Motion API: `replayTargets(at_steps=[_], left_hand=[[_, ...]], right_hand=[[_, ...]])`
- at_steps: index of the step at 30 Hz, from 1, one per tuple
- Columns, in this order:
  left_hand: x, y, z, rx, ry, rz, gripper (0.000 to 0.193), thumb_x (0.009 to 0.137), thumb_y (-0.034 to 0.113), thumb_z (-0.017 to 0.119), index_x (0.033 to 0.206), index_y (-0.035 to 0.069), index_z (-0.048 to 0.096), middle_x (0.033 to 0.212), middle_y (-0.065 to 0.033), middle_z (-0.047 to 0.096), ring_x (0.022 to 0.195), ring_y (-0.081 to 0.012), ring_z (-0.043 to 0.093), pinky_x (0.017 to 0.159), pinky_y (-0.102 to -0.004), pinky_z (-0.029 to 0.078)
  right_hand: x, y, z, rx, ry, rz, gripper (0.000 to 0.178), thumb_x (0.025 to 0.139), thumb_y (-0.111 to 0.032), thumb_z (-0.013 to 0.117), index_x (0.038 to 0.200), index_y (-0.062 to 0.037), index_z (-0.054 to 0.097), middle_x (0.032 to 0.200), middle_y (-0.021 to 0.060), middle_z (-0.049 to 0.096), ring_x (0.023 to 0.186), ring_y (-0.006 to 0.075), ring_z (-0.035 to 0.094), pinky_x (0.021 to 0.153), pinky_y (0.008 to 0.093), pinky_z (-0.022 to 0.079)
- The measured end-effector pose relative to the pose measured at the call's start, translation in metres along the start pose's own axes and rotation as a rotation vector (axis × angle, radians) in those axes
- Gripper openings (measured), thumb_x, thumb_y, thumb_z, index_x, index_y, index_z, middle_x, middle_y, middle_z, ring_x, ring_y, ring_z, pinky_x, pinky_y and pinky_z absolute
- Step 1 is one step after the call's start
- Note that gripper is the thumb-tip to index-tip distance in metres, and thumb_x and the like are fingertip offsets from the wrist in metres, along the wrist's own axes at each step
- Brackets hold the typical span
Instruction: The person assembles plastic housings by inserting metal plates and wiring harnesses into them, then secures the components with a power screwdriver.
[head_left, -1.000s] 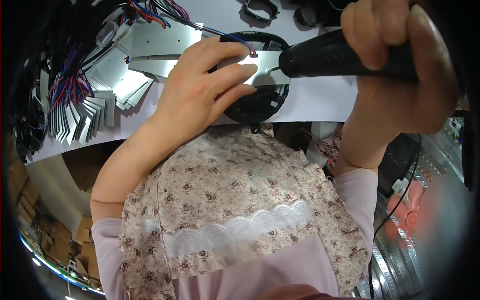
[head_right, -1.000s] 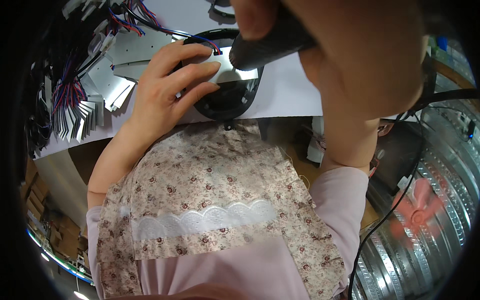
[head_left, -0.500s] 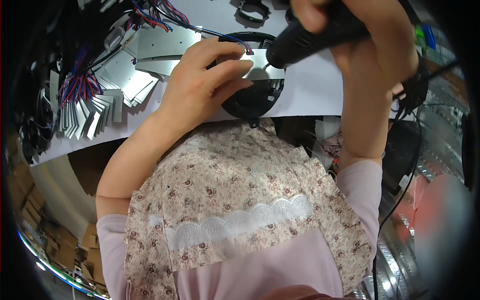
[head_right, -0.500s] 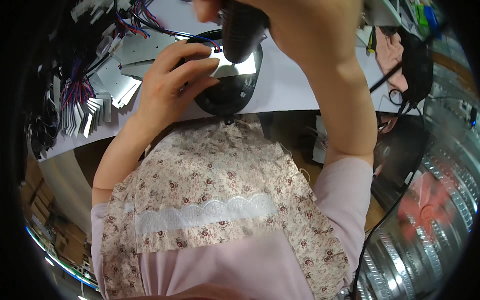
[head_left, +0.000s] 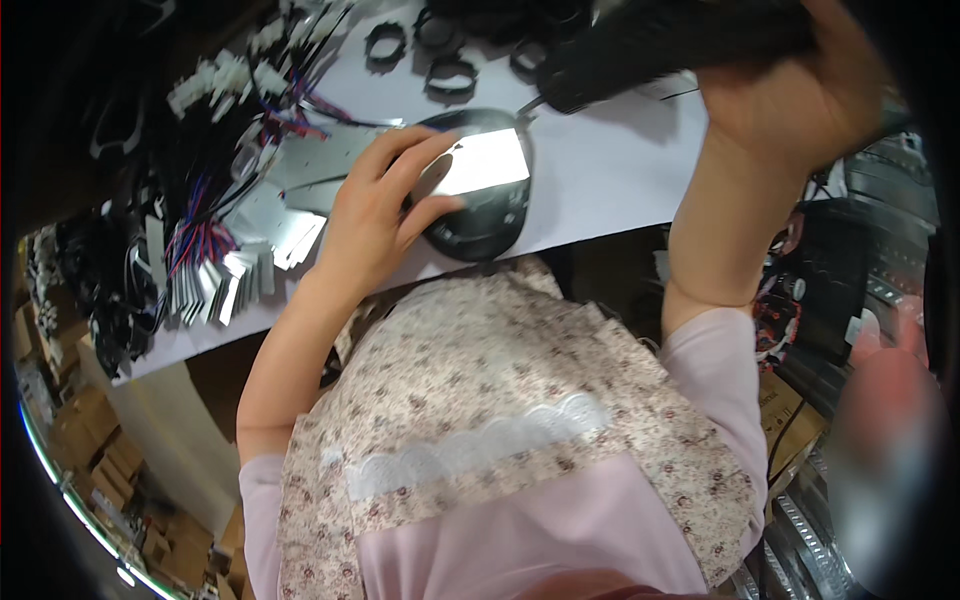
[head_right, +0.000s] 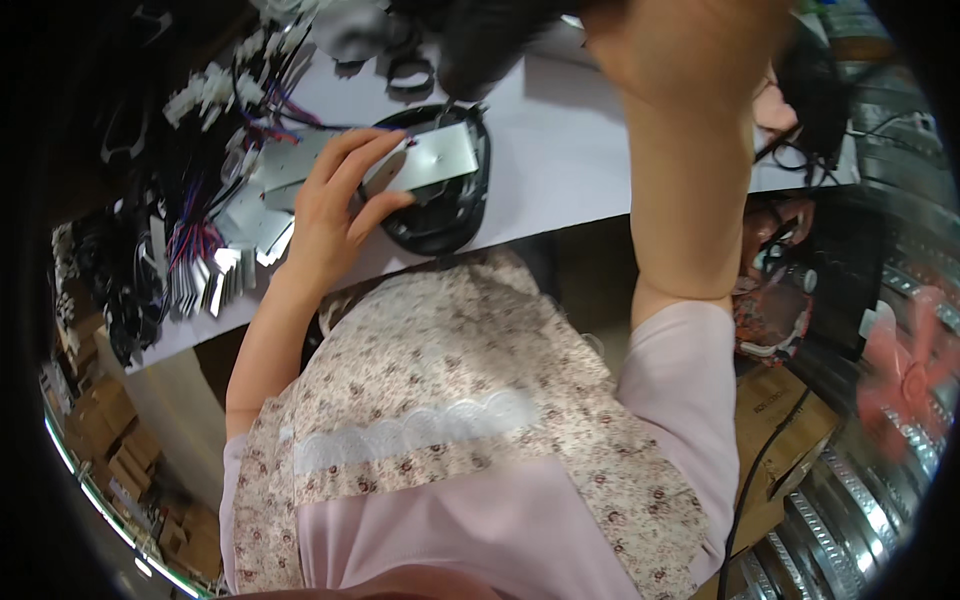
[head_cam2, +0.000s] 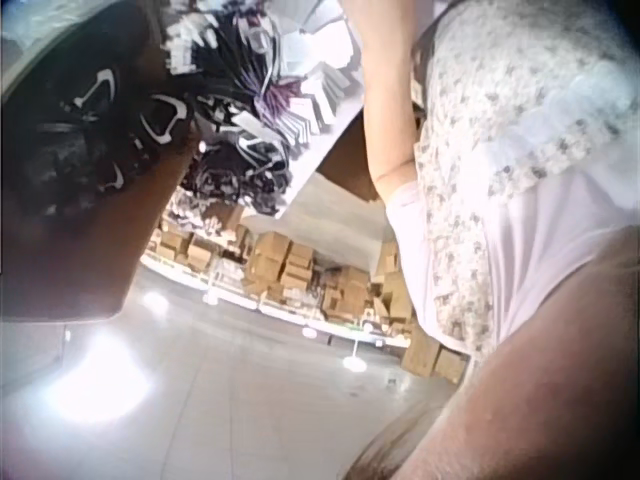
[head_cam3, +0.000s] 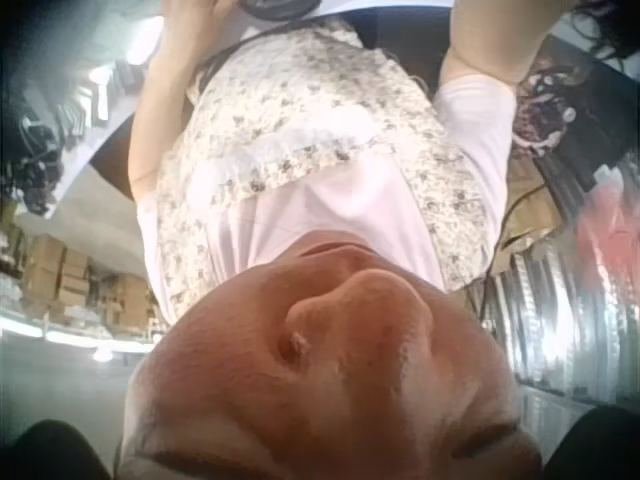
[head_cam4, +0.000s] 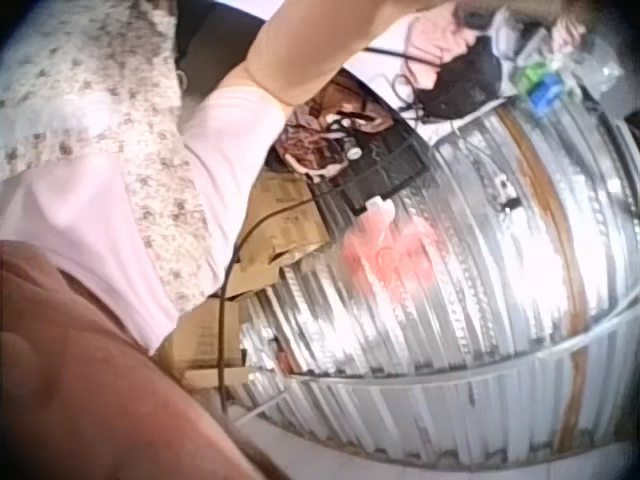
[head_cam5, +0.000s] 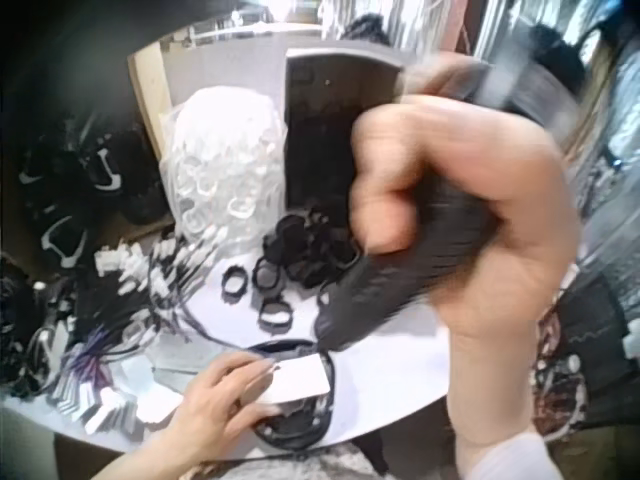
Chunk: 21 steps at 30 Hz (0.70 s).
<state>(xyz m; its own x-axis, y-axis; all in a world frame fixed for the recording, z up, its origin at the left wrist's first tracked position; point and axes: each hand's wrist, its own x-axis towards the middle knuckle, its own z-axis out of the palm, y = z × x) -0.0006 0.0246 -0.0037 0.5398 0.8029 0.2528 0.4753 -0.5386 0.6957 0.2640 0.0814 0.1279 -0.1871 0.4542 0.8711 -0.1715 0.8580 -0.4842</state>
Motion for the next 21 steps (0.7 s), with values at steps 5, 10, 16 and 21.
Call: replayTargets(at_steps=[5,10,16,21], left_hand=[[-0.013,-0.005,-0.007,0.068,0.041,-0.005,0.069,0.077,0.03,0.087,0.137,0.009,0.061,0.139,-0.0135,0.055,0.128,-0.0371,0.053,0.105,-0.045,0.047],[-0.019,-0.008,-0.004,0.037,0.055,-0.089,0.074,0.075,0.026,0.089,0.14,0.006,0.059,0.144,-0.0141,0.053,0.133,-0.0341,0.053,0.109,-0.0432,0.045],[-0.018,-0.007,-0.001,0.007,0.042,-0.142,0.069,0.077,0.023,0.087,0.137,0.004,0.06,0.14,-0.0142,0.056,0.129,-0.0341,0.056,0.109,-0.0423,0.046],[-0.016,-0.009,0.001,-0.031,0.043,-0.174,0.066,0.077,0.024,0.086,0.135,0.003,0.061,0.139,-0.0149,0.057,0.128,-0.0343,0.057,0.109,-0.0413,0.046]], right_hand=[[-0.016,-0.038,-0.098,-0.011,0.551,0.299,0.019,0.09,-0.009,0.06,0.102,0.0048,0.065,0.093,0.0217,0.064,0.084,0.0298,0.057,0.081,0.0417,0.045],[-0.03,-0.022,-0.113,-0.091,0.749,0.178,0.012,0.085,0.001,0.063,0.097,0.0029,0.063,0.089,0.0229,0.066,0.08,0.0302,0.061,0.075,0.041,0.051],[-0.031,-0.014,-0.08,-0.16,0.51,0.275,0.016,0.09,-0.003,0.066,0.104,0.0016,0.061,0.088,0.0183,0.065,0.072,0.0259,0.063,0.068,0.0349,0.055],[-0.017,0.016,-0.083,-0.39,0.409,0.281,0.021,0.094,-0.006,0.065,0.111,-0.0055,0.051,0.078,0.0105,0.059,0.062,0.0181,0.059,0.061,0.0298,0.052]])
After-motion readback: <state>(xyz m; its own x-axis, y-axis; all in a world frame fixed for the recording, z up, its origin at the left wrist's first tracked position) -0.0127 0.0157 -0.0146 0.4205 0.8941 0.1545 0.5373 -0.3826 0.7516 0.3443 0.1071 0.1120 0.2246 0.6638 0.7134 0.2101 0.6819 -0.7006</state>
